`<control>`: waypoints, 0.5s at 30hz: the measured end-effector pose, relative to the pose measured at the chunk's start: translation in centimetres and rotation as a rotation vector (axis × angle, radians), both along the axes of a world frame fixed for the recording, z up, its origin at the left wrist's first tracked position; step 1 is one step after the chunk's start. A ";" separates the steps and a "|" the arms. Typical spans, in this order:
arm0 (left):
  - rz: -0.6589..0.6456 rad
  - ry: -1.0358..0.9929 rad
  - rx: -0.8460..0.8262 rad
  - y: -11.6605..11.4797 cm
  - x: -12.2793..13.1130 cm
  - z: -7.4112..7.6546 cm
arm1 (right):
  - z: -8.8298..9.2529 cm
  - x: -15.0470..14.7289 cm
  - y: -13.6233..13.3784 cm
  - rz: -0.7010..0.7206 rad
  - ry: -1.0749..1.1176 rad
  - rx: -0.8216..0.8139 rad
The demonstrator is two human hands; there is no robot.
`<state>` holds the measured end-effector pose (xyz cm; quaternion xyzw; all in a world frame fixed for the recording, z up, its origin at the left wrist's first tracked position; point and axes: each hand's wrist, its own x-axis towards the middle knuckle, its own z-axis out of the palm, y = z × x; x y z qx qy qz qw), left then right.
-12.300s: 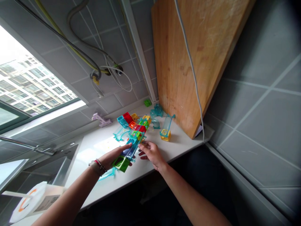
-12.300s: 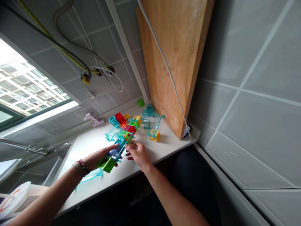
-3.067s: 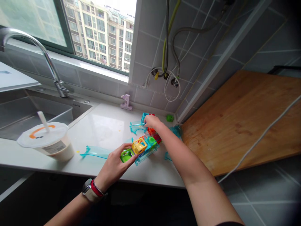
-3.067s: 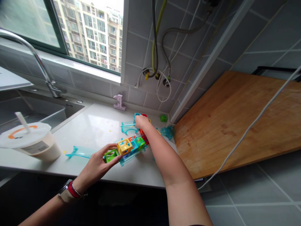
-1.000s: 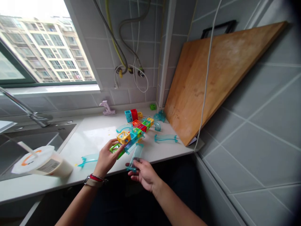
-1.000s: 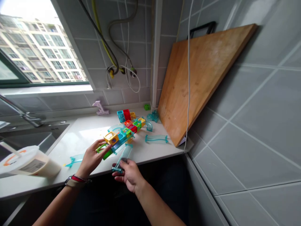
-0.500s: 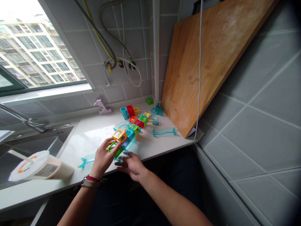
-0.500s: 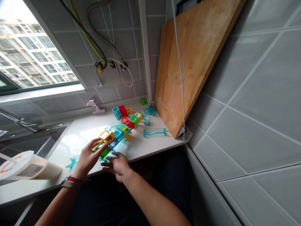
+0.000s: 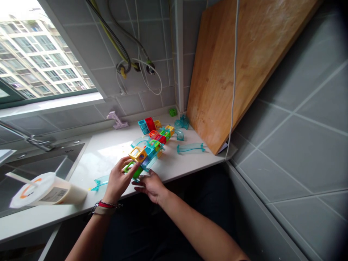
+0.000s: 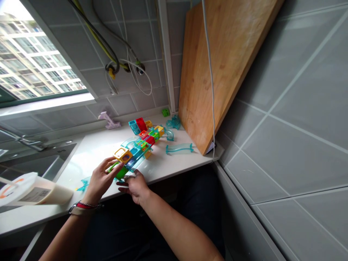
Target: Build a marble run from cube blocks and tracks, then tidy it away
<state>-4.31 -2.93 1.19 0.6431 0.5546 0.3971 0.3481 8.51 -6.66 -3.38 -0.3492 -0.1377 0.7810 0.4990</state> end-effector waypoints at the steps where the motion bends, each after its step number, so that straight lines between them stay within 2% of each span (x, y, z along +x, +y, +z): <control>1: -0.006 -0.005 -0.002 0.0 0.0 0.0 | 0.0 0.0 0.1 0.011 -0.010 0.000; 15: -0.019 -0.010 -0.036 0.1 0.1 -0.4 | -0.4 0.2 0.4 -0.004 -0.020 0.019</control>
